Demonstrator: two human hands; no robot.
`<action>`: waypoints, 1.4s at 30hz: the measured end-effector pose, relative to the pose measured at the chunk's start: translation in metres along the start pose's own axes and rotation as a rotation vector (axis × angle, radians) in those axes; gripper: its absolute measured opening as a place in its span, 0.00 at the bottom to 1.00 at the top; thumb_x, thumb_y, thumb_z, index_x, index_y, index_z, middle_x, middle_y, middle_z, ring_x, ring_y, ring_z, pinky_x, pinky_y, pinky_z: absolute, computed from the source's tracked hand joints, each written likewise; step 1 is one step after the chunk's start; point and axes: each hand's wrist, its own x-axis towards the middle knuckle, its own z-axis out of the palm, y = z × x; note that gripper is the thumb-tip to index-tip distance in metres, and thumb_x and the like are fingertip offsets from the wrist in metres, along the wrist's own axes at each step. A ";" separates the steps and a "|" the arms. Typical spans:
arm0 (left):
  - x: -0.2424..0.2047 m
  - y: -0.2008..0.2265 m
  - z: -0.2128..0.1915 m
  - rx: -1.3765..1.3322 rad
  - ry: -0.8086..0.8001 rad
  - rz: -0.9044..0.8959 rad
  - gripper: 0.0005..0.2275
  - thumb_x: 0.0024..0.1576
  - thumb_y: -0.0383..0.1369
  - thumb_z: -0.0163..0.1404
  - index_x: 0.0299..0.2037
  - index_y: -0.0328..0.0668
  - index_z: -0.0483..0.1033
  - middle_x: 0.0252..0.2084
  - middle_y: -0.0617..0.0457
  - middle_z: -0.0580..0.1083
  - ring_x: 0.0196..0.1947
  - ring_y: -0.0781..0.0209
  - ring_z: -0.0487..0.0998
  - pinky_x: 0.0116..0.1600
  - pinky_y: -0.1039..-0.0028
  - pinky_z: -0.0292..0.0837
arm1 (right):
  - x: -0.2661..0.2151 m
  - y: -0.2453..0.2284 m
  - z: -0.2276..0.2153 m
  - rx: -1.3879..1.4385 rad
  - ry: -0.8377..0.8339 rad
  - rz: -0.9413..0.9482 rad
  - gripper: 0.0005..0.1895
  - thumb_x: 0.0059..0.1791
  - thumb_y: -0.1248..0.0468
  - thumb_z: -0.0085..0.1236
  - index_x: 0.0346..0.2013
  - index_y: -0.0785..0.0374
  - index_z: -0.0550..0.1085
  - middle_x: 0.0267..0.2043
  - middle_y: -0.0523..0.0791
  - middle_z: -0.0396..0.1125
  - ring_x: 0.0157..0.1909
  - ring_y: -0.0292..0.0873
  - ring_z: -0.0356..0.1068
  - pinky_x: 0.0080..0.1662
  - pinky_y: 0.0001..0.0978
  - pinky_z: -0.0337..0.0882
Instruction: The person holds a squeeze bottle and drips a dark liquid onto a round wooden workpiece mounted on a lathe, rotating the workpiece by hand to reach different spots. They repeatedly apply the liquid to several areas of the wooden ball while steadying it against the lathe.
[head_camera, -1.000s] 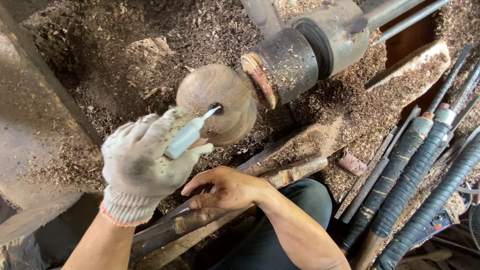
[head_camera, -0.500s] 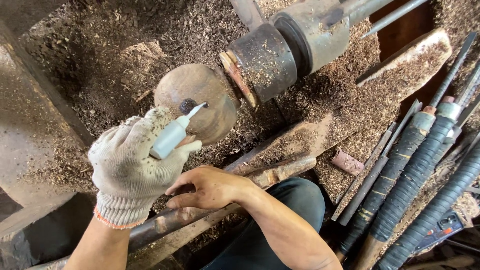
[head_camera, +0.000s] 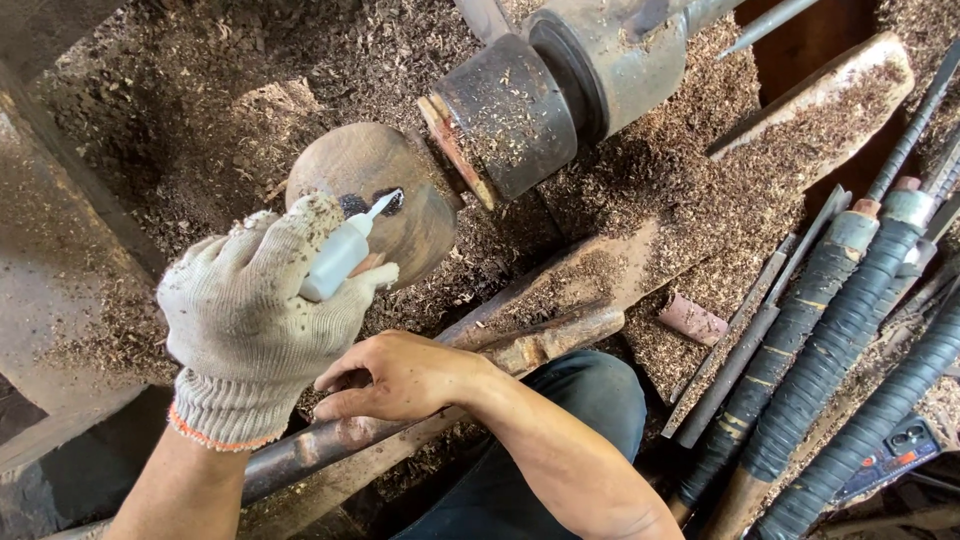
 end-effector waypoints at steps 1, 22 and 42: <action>0.004 0.002 -0.001 -0.003 0.013 0.024 0.24 0.48 0.49 0.67 0.44 0.37 0.80 0.28 0.49 0.76 0.24 0.55 0.77 0.29 0.66 0.72 | 0.000 0.001 0.000 0.002 0.009 -0.015 0.29 0.49 0.44 0.59 0.53 0.63 0.79 0.46 0.52 0.77 0.46 0.47 0.79 0.49 0.36 0.76; 0.033 0.018 0.004 -0.013 -0.031 0.054 0.24 0.42 0.46 0.69 0.43 0.38 0.79 0.29 0.46 0.77 0.23 0.50 0.78 0.27 0.65 0.72 | 0.001 0.005 0.004 -0.021 0.037 -0.068 0.29 0.49 0.43 0.59 0.52 0.64 0.79 0.46 0.52 0.77 0.48 0.49 0.78 0.50 0.37 0.76; -0.011 -0.018 0.021 -0.081 0.038 0.039 0.21 0.56 0.44 0.67 0.49 0.34 0.81 0.37 0.47 0.81 0.33 0.58 0.82 0.38 0.73 0.79 | 0.000 0.003 0.002 -0.012 0.015 -0.066 0.31 0.49 0.42 0.58 0.52 0.65 0.79 0.50 0.52 0.77 0.51 0.50 0.78 0.53 0.38 0.75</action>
